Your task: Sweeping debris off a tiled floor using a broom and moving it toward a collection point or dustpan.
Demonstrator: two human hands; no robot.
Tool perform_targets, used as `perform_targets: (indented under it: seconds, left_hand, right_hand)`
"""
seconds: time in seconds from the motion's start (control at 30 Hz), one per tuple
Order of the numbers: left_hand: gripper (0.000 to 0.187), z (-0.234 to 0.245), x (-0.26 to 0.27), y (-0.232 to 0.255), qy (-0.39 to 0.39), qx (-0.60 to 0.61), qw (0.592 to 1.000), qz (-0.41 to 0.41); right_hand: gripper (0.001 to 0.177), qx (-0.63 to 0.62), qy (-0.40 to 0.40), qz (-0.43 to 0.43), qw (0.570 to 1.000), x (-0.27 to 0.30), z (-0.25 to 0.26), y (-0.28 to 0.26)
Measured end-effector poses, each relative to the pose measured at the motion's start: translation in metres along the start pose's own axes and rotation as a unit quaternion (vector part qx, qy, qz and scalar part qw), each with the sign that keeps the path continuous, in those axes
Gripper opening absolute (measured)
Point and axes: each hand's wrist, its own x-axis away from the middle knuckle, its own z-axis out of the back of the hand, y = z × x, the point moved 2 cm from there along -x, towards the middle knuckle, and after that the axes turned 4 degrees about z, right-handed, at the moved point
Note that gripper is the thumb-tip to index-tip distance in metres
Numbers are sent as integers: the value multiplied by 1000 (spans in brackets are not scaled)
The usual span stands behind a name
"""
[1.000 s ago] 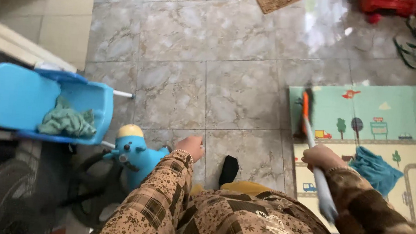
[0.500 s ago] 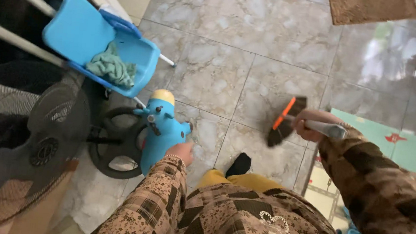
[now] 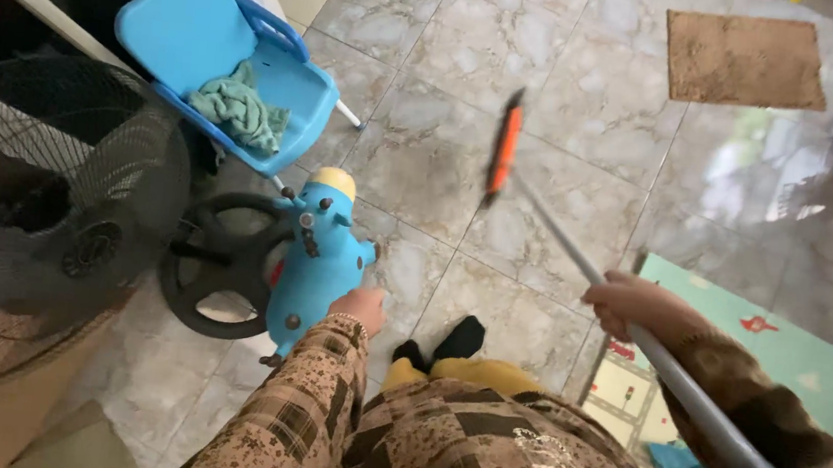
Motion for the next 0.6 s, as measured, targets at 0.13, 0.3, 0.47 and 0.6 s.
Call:
perform_targets:
  seconds: [0.13,0.3,0.47,0.6]
  left_hand:
    - [26,-26,-9,-11,-3,-34,999,-19]
    - [30,-13,13,-1,-29,2,1000,2]
    - [24,-22,21,-3,-21,20,999,-18]
    - [23,-46,16,-17,-14,15,999,-36]
  right_hand:
    - [25,-77,-91,-18,993,37,-21,7]
    - [27,-82,-214,-76,970,41,-107,10]
    - [21,15,-160,-85,983,24,-102,2]
    - [31,213,-105,-34,971,-58,-40,25]
